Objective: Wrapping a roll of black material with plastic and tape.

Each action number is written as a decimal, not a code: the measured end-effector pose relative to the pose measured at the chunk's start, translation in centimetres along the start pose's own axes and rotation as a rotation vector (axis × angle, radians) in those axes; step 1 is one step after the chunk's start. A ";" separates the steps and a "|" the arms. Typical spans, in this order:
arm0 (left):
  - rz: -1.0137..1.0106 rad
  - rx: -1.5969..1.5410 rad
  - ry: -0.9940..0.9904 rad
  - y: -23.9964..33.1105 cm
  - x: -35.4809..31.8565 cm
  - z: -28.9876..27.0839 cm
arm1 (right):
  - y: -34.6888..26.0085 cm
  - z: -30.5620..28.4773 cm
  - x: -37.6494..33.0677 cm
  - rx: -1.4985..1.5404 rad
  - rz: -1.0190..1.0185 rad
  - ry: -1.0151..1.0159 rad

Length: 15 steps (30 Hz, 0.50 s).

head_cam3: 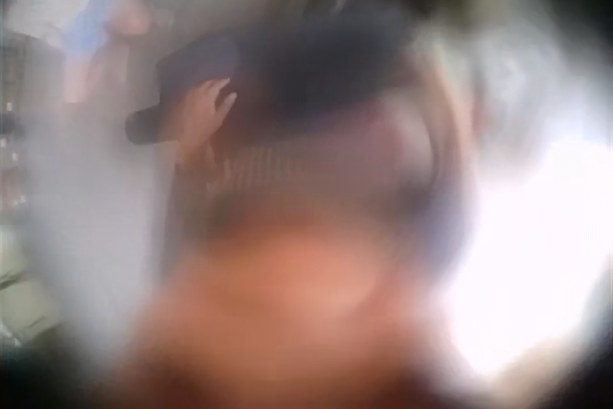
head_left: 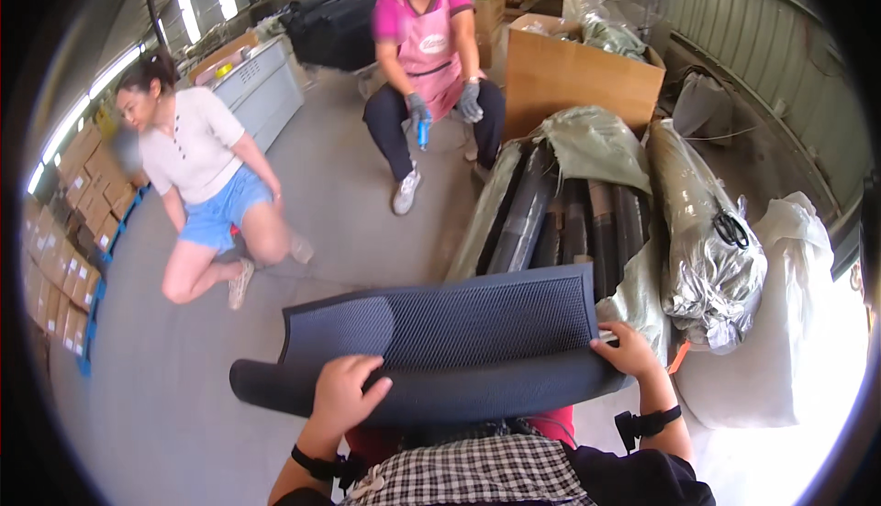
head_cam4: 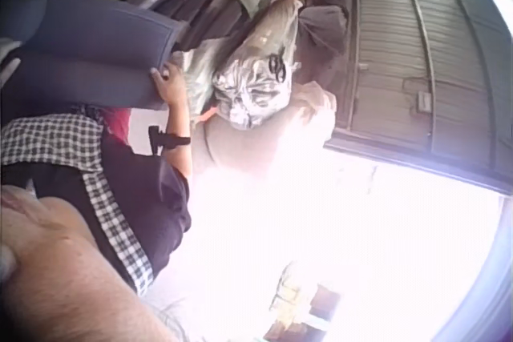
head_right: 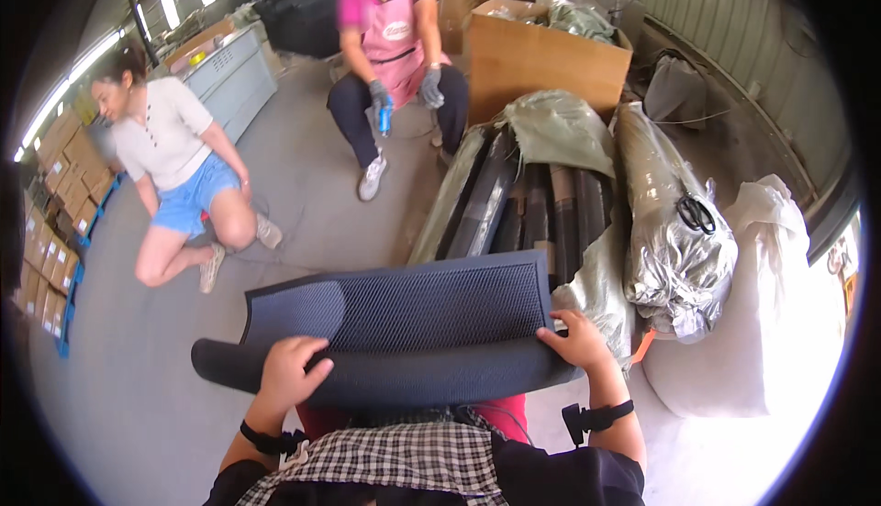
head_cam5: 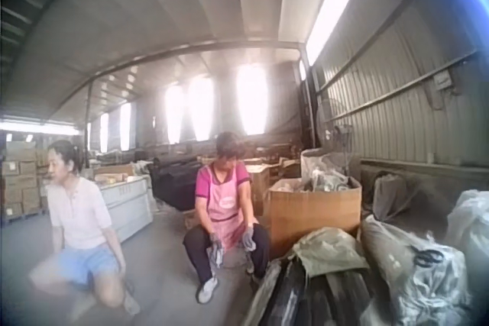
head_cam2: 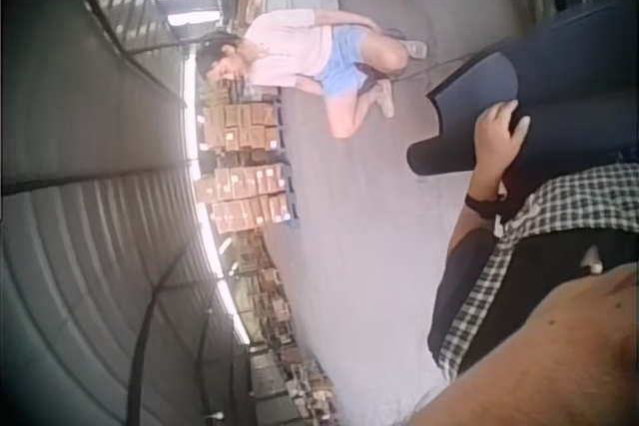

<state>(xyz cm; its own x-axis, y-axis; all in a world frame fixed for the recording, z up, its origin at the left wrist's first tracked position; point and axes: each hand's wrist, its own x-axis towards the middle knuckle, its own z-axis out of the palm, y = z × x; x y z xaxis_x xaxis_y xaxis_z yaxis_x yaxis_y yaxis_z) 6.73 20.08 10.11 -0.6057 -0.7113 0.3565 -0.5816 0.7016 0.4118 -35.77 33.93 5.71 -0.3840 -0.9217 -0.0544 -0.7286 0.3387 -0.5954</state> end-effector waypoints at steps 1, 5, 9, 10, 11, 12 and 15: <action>-0.006 0.046 0.073 -0.3 0.0 -0.7 | -0.3 0.0 -0.4 0.002 0.006 0.022; -0.240 0.215 0.296 -3.7 -3.6 -3.9 | -0.6 0.7 -0.2 -0.016 -0.101 0.177; -0.372 0.391 0.463 -4.4 -7.7 -5.4 | -0.9 1.2 1.0 -0.065 -0.184 0.285; -0.381 0.394 0.461 -4.2 -8.3 -5.2 | -0.9 1.2 1.6 -0.089 -0.162 0.276; -0.323 0.376 0.540 -3.8 -8.8 -4.6 | -1.0 1.2 2.3 -0.113 -0.140 0.269; -0.263 0.365 0.621 -3.3 -9.4 -4.0 | -1.2 1.4 3.2 -0.108 -0.147 0.263; -0.135 0.011 0.466 -2.0 -12.2 -1.5 | -1.8 1.3 5.5 -0.254 -0.181 0.342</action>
<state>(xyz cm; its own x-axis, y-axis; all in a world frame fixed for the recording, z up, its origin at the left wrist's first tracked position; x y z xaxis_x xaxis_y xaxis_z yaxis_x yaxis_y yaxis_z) 16.08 27.29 6.22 -0.2177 -0.7374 0.6394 -0.6457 0.6001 0.4722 -35.84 27.98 5.47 -0.3718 -0.8693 0.3257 -0.9008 0.2530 -0.3528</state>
